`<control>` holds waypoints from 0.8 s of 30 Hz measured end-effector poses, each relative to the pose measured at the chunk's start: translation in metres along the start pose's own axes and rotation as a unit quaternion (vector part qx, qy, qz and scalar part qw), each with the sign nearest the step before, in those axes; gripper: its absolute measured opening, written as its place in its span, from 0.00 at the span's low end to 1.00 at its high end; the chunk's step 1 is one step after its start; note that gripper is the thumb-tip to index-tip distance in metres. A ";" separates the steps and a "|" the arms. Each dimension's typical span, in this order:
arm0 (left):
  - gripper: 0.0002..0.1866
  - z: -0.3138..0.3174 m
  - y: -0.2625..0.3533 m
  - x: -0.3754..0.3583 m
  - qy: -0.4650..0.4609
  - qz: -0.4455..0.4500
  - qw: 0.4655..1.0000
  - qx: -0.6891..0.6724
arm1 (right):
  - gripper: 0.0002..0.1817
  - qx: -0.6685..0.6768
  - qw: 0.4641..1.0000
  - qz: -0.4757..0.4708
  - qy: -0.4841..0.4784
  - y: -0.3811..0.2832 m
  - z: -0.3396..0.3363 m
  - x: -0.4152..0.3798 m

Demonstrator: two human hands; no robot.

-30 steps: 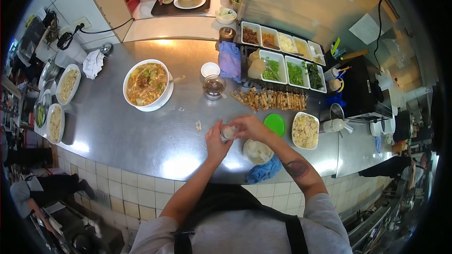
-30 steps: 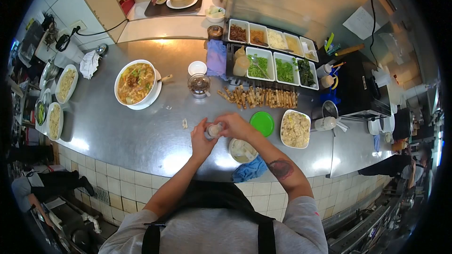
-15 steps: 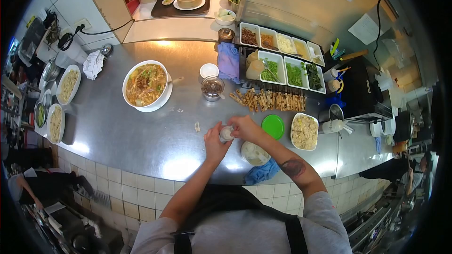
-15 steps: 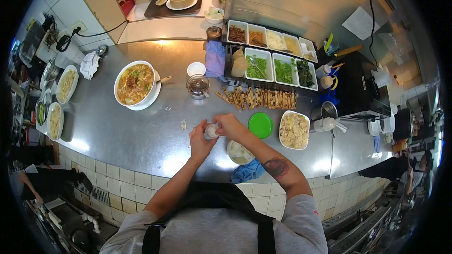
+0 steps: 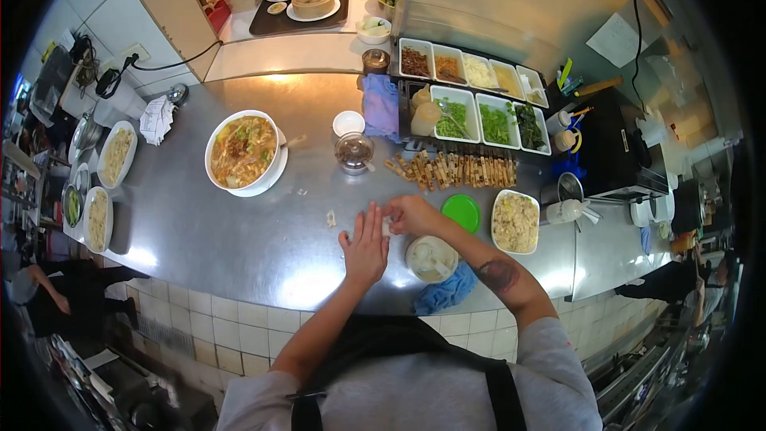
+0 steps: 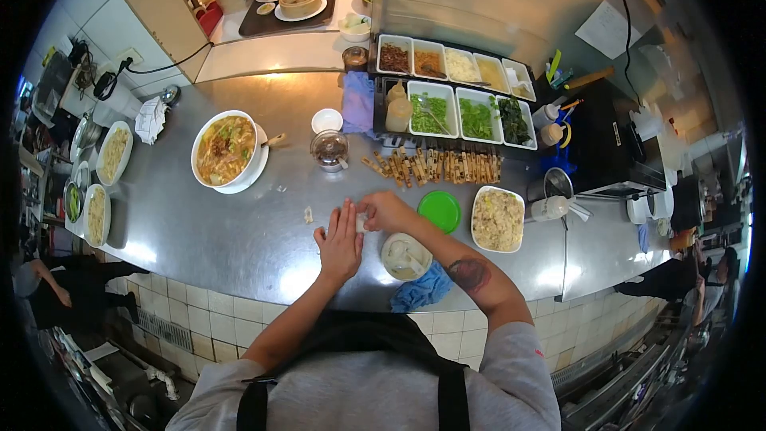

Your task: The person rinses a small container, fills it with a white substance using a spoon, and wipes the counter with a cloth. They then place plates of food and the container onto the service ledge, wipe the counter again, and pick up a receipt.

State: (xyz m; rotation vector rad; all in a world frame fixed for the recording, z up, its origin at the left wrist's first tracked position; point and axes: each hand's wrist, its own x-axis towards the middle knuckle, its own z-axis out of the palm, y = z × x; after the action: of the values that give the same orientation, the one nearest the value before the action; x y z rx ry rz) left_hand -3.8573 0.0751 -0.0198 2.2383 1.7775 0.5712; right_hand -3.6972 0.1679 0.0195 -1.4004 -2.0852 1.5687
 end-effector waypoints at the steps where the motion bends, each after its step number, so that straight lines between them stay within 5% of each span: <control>1: 0.35 0.000 0.001 0.000 0.000 -0.003 1.000 0.001 | 0.14 0.010 1.000 0.003 -0.012 0.006 -0.002 0.003; 14: 0.32 0.002 0.001 0.001 0.008 0.005 0.999 0.034 | 0.07 0.207 0.972 0.095 -0.054 0.025 -0.003 0.019; 24: 0.33 0.003 -0.001 0.003 0.009 0.013 0.999 0.034 | 0.07 0.122 0.986 0.107 -0.035 0.010 -0.004 0.023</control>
State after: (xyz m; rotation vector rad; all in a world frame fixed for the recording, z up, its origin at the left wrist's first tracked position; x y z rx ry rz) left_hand -3.8560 0.0784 -0.0228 2.3100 1.8051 0.5453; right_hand -3.7011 0.1878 0.0047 -1.5387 -1.7510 1.9057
